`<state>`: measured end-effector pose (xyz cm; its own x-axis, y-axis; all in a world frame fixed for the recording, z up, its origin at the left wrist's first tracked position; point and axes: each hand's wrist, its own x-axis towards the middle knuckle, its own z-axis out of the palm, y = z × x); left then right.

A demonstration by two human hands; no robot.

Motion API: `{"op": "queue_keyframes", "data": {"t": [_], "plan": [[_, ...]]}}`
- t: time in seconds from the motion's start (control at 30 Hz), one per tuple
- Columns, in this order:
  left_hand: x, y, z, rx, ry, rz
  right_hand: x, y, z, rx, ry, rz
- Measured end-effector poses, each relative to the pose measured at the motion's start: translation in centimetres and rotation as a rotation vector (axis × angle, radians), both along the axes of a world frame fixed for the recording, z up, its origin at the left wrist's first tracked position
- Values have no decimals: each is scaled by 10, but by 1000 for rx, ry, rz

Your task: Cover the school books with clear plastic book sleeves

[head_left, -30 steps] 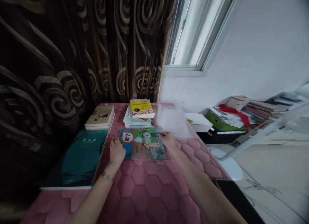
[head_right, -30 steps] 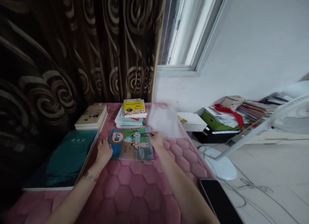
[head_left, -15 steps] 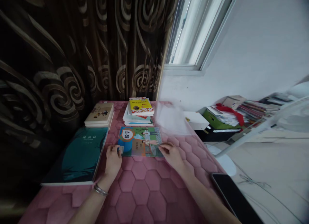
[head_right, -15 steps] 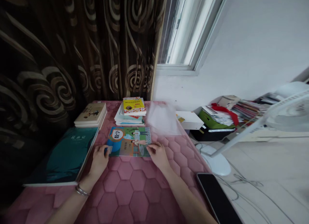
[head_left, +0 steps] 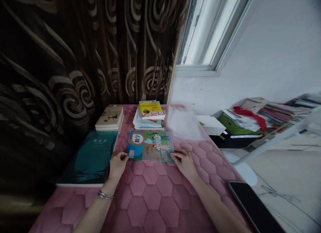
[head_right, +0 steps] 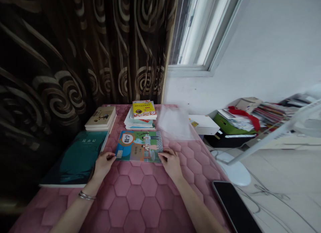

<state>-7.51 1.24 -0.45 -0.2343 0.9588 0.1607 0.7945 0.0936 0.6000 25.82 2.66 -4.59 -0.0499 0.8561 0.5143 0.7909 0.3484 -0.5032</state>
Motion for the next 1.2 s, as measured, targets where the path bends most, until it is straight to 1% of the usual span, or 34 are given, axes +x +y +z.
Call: {"op": "queue_keyframes", "data": {"t": [0.2, 0.3, 0.33, 0.37, 0.43, 0.47, 0.5, 0.57, 0.6, 0.67, 0.73, 0.83, 1.03, 1.1, 1.2], "plan": [[0, -2, -2, 2, 16, 3, 0, 1, -1, -4, -31, -6], [9, -8, -1, 82, 98, -19, -2, -1, 3, -38, -60, -24], [16, -11, 0, 130, 149, -53, -4, -3, 7, -54, -88, -53], [24, -13, 0, 172, 198, -113, -8, -6, 12, -73, -129, -94], [42, -15, 1, 205, 250, -295, -20, -14, 25, -110, -229, -159], [52, -15, 1, 190, 247, -386, -28, -18, 31, -126, -273, -163], [60, -14, 1, 169, 239, -461, -37, -22, 37, -138, -296, -125], [73, -12, 2, 142, 236, -536, -57, -29, 44, -156, -282, 0], [76, -10, 2, 138, 243, -546, -67, -32, 45, -164, -262, 62], [78, -7, 1, 145, 255, -553, -82, -34, 43, -182, -216, 117], [76, -5, -1, 159, 260, -558, -91, -33, 39, -196, -187, 106], [72, -5, -4, 178, 266, -552, -94, -30, 34, -190, -173, 72], [66, -3, -4, 213, 260, -537, -82, -25, 29, -176, -171, 38], [58, -2, -4, 213, 253, -520, -72, -25, 29, -176, -168, 18], [38, -2, -5, 200, 246, -477, -51, -27, 27, -177, -171, -16]]}}
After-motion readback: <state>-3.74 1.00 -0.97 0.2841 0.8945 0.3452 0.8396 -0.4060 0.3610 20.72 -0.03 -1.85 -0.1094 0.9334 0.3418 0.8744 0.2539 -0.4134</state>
